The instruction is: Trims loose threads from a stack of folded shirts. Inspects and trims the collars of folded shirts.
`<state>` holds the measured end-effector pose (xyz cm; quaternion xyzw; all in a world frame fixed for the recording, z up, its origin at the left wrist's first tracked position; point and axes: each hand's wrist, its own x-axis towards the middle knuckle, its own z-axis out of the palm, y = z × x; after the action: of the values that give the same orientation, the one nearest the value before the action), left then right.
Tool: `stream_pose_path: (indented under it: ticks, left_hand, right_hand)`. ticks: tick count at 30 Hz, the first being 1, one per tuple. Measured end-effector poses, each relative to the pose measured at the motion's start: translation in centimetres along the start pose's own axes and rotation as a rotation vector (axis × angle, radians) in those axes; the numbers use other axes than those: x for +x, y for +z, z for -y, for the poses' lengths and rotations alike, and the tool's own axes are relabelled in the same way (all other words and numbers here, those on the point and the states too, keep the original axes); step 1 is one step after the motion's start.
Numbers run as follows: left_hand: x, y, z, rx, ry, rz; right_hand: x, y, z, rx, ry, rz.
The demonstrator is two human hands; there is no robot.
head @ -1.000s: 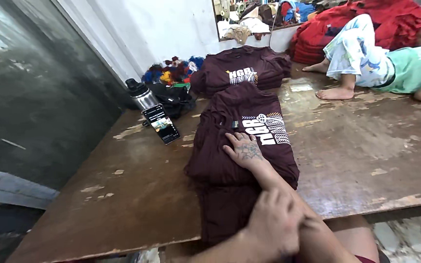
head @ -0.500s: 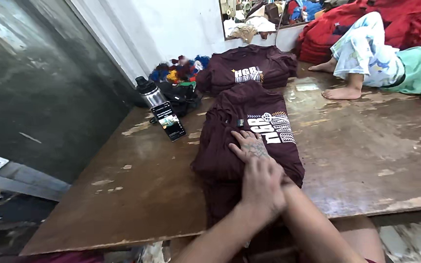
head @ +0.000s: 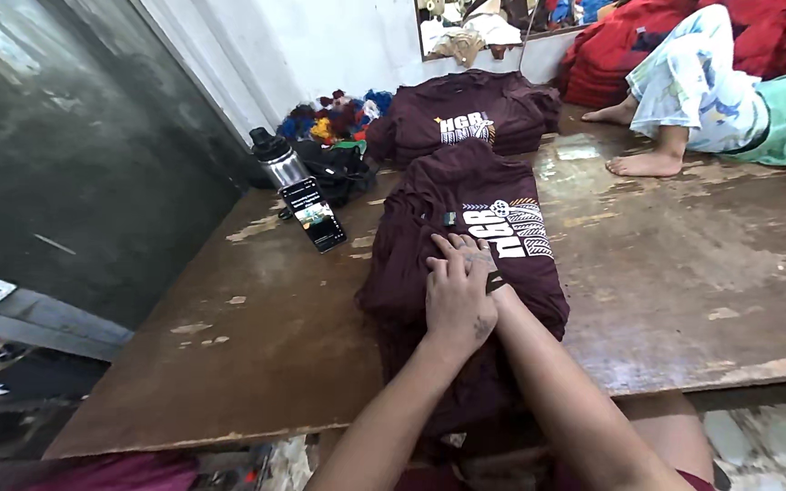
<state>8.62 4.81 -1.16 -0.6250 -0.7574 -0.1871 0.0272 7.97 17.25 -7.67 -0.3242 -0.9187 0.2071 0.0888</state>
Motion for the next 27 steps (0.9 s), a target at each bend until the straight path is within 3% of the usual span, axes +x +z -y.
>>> stream_pose_path:
  ticks: [4,8,9,12,13,17,21,25,27]
  left_hand:
    - [-4.2,1.3,-3.0,-0.002,0.339,-0.1]
    - [-0.1,0.3,0.5,-0.037,0.002,0.013]
    - [-0.1,0.4,0.4,-0.052,-0.005,0.014]
    - [-3.5,1.0,-2.7,-0.051,0.264,-0.037]
    - [-3.8,1.2,-2.7,-0.05,0.284,-0.053]
    - [-0.2,0.6,0.7,-0.049,-0.048,0.019]
    - [-3.4,1.0,-3.3,-0.04,0.24,-0.087]
    - [0.0,0.1,-1.0,-0.046,-0.01,-0.001]
    - [-1.5,0.3,-2.7,0.0,0.131,-0.024]
  right_hand:
    - [-0.4,-0.7,0.3,0.011,-0.021,-0.039]
    - [0.0,-0.5,-0.1,-0.008,-0.014,0.005]
    - [0.0,-0.2,-0.3,-0.006,-0.025,-0.007]
    - [-0.1,-0.3,-0.2,0.001,-0.033,-0.051]
    - [-0.2,-0.4,0.0,0.003,-0.024,-0.028]
    - [0.0,-0.3,-0.3,-0.032,-0.031,0.021]
    - [-0.5,-0.6,0.1,-0.007,-0.037,-0.022]
    - [-0.1,-0.5,0.0,-0.038,-0.013,0.009]
    - [-0.2,-0.4,-0.1,-0.029,-0.022,-0.036]
